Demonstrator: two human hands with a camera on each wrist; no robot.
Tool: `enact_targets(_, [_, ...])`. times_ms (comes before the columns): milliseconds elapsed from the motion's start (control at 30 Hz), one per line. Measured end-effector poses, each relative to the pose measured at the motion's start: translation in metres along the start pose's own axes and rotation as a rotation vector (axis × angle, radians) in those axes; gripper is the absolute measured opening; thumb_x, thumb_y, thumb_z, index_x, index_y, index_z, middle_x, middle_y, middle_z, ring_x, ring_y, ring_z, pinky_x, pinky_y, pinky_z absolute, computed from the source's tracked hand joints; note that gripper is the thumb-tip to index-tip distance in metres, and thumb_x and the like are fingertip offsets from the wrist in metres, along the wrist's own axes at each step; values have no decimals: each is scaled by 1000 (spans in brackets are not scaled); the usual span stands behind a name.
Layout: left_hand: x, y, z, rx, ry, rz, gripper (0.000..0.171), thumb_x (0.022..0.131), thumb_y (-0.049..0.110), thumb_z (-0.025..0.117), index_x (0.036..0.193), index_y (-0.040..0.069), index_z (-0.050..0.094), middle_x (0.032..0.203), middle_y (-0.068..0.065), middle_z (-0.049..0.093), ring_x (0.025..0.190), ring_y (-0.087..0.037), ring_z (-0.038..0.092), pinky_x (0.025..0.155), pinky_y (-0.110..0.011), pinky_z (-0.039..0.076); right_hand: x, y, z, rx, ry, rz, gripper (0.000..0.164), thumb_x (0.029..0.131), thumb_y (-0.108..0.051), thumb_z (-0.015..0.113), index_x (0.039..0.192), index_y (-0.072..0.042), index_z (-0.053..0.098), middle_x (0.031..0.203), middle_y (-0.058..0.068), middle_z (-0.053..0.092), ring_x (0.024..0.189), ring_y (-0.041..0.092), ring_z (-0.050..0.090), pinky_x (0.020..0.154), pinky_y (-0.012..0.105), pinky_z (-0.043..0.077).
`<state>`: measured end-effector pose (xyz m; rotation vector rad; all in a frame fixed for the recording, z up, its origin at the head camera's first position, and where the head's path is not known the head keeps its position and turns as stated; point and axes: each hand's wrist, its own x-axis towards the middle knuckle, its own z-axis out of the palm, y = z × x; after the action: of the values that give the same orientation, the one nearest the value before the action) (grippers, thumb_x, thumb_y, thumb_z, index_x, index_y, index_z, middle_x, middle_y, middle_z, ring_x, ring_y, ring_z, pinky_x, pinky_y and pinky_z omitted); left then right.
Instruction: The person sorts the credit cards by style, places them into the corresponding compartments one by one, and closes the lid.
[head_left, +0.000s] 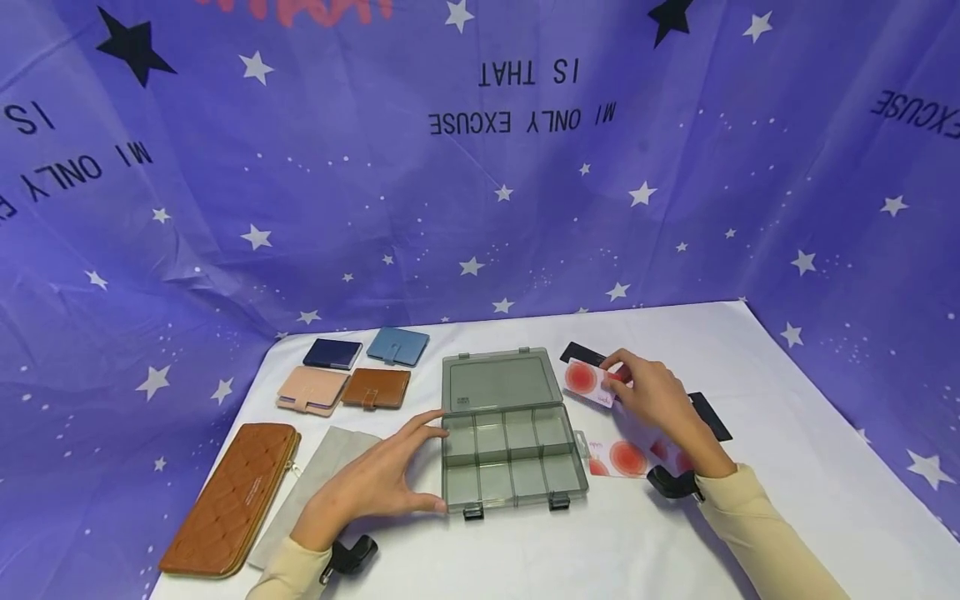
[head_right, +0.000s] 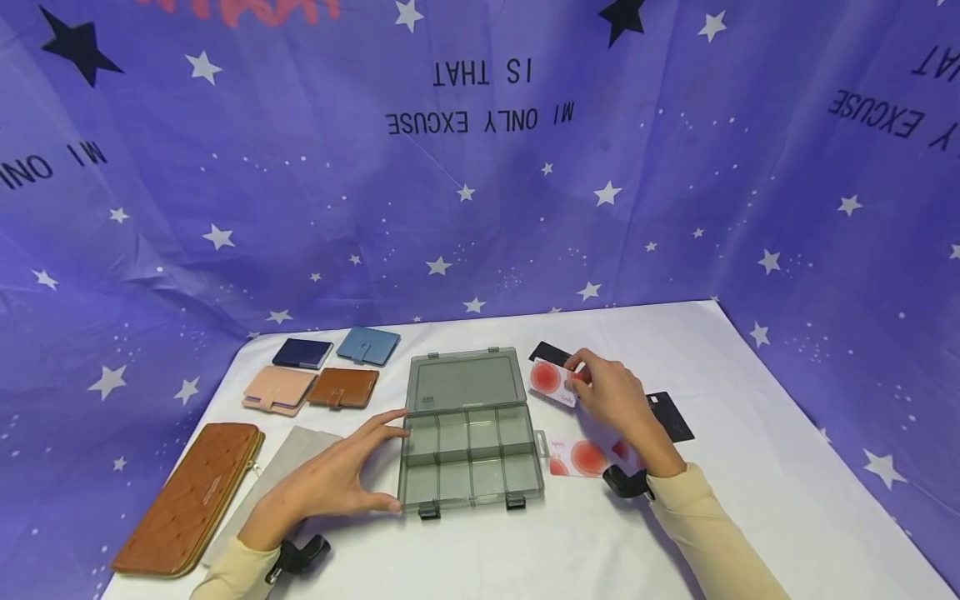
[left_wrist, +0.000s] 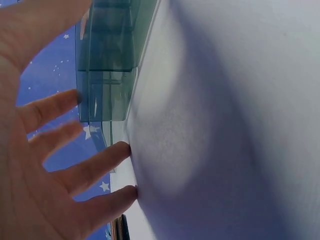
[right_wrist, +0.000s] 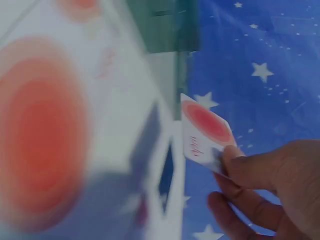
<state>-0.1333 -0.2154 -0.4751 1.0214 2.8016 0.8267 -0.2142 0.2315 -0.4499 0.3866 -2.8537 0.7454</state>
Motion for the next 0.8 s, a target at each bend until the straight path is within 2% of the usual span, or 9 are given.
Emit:
enact_targets(100, [0, 0, -1, 5, 12, 6, 98, 77, 62, 92, 153, 14, 54, 171, -7, 37, 139, -34, 59, 103, -53, 57, 7, -18, -4, 54, 78, -49, 25, 97, -17, 82, 119, -17, 71, 92, 3, 81, 68, 19, 65, 59, 39, 44])
enact_targets(167, [0, 0, -1, 5, 15, 11, 99, 76, 61, 93, 154, 13, 54, 169, -7, 39, 140, -34, 58, 106, -53, 56, 10, -34, -2, 99, 99, -107, 25, 96, -16, 83, 118, -16, 71, 93, 3, 81, 70, 21, 69, 62, 42, 49])
enact_targets(333, [1, -2, -3, 12, 17, 22, 102, 76, 62, 93, 154, 10, 53, 168, -9, 41, 144, -35, 54, 112, -54, 51, 11, -76, 15, 190, 25, -239, 24, 94, -13, 85, 113, -15, 71, 90, -2, 81, 90, 25, 79, 79, 50, 60])
enact_targets(433, [2, -2, -3, 8, 13, 25, 102, 76, 63, 92, 154, 11, 53, 168, -9, 41, 145, -34, 54, 113, -53, 51, 6, -94, 31, 198, -49, -275, 22, 94, -14, 85, 111, -17, 71, 88, -4, 80, 86, 18, 78, 78, 45, 61])
enact_targets(533, [3, -3, -2, 3, 9, 21, 101, 76, 63, 92, 154, 11, 54, 169, -8, 41, 146, -33, 54, 113, -52, 51, 1, -104, 49, 171, -105, -291, 20, 96, -17, 84, 111, -20, 71, 88, -7, 78, 80, 9, 73, 72, 36, 58])
enact_targets(633, [3, -3, -1, -1, 4, 12, 101, 76, 63, 92, 154, 12, 54, 169, -8, 40, 146, -33, 53, 113, -53, 51, -5, -109, 65, 145, -121, -296, 19, 96, -18, 83, 111, -22, 72, 88, -9, 78, 77, 5, 70, 69, 32, 55])
enact_targets(800, [2, -5, 0, -6, -4, -3, 101, 76, 63, 92, 154, 13, 53, 170, -8, 40, 147, -35, 52, 113, -54, 50, -11, -113, 84, 95, -101, -316, 17, 96, -18, 84, 110, -24, 76, 90, -10, 78, 82, 6, 72, 70, 34, 57])
